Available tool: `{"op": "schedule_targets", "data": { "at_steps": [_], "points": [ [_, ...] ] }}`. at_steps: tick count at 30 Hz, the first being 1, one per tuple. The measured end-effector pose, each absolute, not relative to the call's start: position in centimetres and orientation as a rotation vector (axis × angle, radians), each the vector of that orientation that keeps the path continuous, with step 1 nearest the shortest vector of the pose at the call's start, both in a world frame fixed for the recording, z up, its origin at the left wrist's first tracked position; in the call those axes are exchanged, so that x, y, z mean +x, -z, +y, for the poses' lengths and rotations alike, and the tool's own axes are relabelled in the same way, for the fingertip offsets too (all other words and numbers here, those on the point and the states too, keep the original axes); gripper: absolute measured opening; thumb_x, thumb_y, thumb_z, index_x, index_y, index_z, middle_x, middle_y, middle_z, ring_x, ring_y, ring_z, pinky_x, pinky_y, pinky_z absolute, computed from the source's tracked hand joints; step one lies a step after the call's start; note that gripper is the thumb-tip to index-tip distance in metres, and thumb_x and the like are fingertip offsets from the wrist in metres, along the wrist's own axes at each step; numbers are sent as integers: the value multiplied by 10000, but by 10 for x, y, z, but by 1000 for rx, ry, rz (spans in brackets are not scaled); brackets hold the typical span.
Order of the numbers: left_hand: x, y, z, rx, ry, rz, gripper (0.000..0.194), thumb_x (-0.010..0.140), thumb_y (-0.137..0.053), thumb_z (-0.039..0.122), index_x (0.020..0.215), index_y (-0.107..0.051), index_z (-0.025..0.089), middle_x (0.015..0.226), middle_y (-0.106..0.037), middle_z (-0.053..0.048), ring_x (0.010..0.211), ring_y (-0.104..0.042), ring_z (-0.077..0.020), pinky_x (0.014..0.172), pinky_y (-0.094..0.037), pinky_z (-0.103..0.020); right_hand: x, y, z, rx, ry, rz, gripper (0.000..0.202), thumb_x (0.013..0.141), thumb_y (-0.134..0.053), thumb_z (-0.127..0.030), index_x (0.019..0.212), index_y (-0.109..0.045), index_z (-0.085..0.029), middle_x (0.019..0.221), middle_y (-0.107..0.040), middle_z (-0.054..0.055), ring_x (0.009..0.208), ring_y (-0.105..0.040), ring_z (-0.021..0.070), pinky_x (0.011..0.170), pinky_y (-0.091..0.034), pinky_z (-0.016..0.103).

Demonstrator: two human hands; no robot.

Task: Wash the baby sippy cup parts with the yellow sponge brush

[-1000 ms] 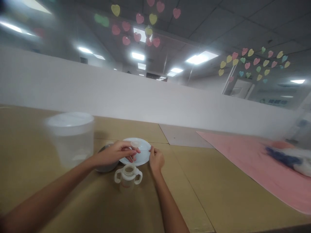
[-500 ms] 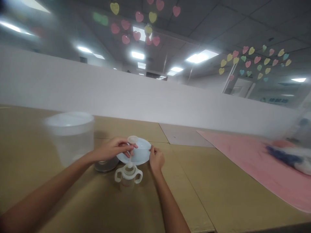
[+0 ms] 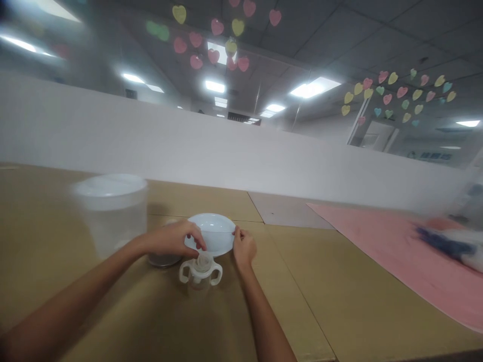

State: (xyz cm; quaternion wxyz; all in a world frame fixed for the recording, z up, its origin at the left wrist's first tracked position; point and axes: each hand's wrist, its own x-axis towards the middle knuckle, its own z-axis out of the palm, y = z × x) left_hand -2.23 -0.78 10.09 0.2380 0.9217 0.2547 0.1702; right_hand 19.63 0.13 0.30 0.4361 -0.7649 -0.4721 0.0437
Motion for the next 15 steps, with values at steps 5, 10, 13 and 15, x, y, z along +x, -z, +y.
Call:
{"op": "schedule_targets", "data": {
  "at_steps": [5, 10, 13, 15],
  "points": [
    [-37, -100, 13, 2583, -382, 931, 228, 704, -572, 219, 885, -709, 193, 820, -691, -24, 738, -601, -150, 618, -403, -190, 199, 1, 5, -1815, -80, -1198, 459, 822, -344, -458, 762, -691, -164, 754, -678, 66, 704, -583, 196, 574, -321, 248],
    [-50, -81, 39, 2644, -12, 1622, 175, 711, -529, 151, 778, -690, 137, 795, -691, -110, 710, -633, -216, 587, -433, -249, 203, 4, 8, -1796, -72, -1202, 457, 790, -364, -472, 749, -691, -155, 740, -669, 75, 669, -570, 196, 569, -328, 254],
    [-53, -64, 51, 2598, 73, 1748, 190, 644, -589, 83, 809, -682, 103, 820, -685, -173, 753, -644, -273, 619, -466, -298, 203, 3, 8, -1825, -68, -1198, 446, 786, -373, -475, 758, -689, -161, 782, -668, 76, 669, -558, 196, 566, -316, 259],
    [-53, -56, 57, 2583, 70, 1756, 277, 593, -628, 42, 856, -675, 112, 838, -686, -174, 781, -646, -279, 639, -479, -307, 203, 2, 7, -1851, -65, -1192, 445, 789, -373, -479, 768, -688, -165, 793, -666, 78, 665, -551, 197, 560, -307, 264]
  ]
}}
